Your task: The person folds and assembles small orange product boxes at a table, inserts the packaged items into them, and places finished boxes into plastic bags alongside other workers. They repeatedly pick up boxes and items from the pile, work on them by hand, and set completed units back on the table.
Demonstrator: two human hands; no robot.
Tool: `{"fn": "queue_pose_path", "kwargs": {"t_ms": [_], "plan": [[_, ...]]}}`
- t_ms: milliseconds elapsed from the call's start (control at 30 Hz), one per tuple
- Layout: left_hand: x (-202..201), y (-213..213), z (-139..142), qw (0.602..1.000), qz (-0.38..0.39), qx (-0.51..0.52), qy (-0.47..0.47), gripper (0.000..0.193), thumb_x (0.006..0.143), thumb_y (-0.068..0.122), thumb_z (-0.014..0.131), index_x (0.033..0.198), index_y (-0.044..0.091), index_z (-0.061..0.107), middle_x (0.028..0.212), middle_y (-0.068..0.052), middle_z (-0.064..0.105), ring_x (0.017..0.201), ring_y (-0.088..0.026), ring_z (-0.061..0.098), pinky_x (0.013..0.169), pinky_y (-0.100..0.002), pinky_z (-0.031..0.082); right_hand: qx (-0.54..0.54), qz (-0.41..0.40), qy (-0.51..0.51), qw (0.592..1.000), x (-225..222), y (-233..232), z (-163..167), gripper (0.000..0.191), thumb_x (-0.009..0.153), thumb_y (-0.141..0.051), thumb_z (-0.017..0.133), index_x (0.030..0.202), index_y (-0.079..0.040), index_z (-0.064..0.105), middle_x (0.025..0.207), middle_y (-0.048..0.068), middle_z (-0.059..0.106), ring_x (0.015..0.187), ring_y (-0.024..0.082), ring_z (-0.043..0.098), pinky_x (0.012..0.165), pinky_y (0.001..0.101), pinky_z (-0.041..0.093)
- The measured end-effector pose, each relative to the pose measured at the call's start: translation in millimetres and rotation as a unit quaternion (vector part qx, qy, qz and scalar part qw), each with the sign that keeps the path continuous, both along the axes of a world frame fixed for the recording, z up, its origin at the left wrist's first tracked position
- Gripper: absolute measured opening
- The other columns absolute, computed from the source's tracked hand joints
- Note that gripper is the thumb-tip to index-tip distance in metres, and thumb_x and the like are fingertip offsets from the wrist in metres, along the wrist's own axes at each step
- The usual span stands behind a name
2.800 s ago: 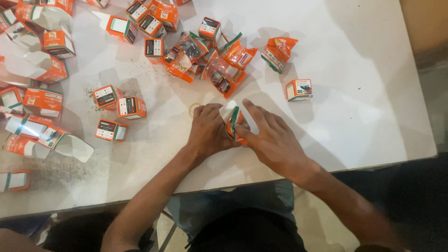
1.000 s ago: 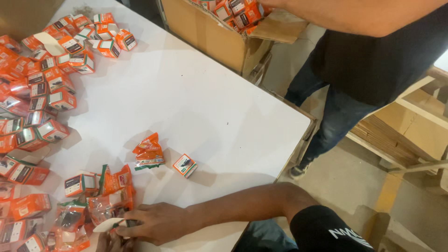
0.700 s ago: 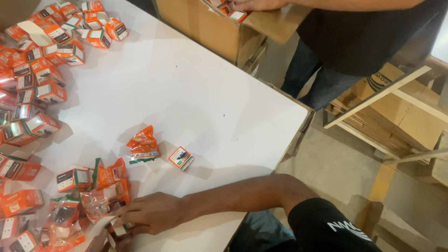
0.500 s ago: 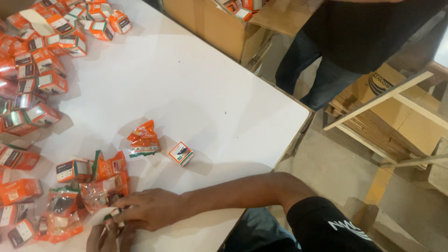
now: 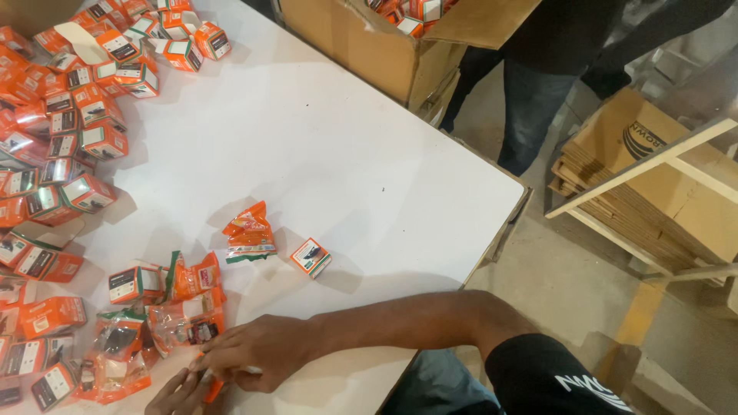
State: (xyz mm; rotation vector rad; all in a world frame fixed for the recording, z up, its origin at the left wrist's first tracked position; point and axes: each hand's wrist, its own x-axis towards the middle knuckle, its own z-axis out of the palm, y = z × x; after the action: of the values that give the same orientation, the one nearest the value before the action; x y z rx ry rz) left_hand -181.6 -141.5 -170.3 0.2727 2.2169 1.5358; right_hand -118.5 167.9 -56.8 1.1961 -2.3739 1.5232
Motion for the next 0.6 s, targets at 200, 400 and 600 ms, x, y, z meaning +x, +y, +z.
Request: {"fn": "queue_pose_path", "kwargs": {"t_ms": [200, 400, 600], "plan": [[-3.8, 3.3, -6.0, 1.0, -0.008, -0.008, -0.013, 0.052, 0.09, 0.01, 0.066, 0.139, -0.001, 0.053, 0.144, -0.02, 0.056, 0.123, -0.035, 0.062, 0.103, -0.041, 0.053, -0.034, 0.003, -0.024, 0.999, -4.9, -2.2, -3.0, 0.009, 0.105, -0.023, 0.064, 0.114, -0.022, 0.066, 0.135, -0.003, 0.066, 0.132, 0.016, 0.062, 0.103, 0.0306, 0.058], [8.6, 12.3, -1.3, 0.999, 0.01, -0.021, 0.048, 0.053, 0.087, 0.009, 0.067, 0.138, -0.001, 0.054, 0.144, -0.02, 0.056, 0.126, -0.036, 0.059, 0.105, -0.042, 0.051, -0.025, -0.041, 0.002, 0.999, -2.2, -12.0, -22.0, 0.022, 0.108, -0.03, 0.063, 0.128, -0.022, 0.062, 0.133, -0.011, 0.065, 0.128, 0.01, 0.065, 0.102, 0.0243, 0.059], [25.7, 39.4, 21.2, 0.974, 0.018, -0.074, 0.211, 0.054, 0.085, 0.009, 0.068, 0.137, 0.0, 0.055, 0.144, -0.019, 0.056, 0.129, -0.037, 0.057, 0.107, -0.044, 0.049, -0.062, -0.064, -0.025, 0.996, 0.0, -21.0, -36.3, 0.012, 0.107, -0.029, 0.066, 0.117, -0.024, 0.064, 0.13, -0.011, 0.068, 0.121, 0.01, 0.069, 0.098, 0.0241, 0.06]]}}
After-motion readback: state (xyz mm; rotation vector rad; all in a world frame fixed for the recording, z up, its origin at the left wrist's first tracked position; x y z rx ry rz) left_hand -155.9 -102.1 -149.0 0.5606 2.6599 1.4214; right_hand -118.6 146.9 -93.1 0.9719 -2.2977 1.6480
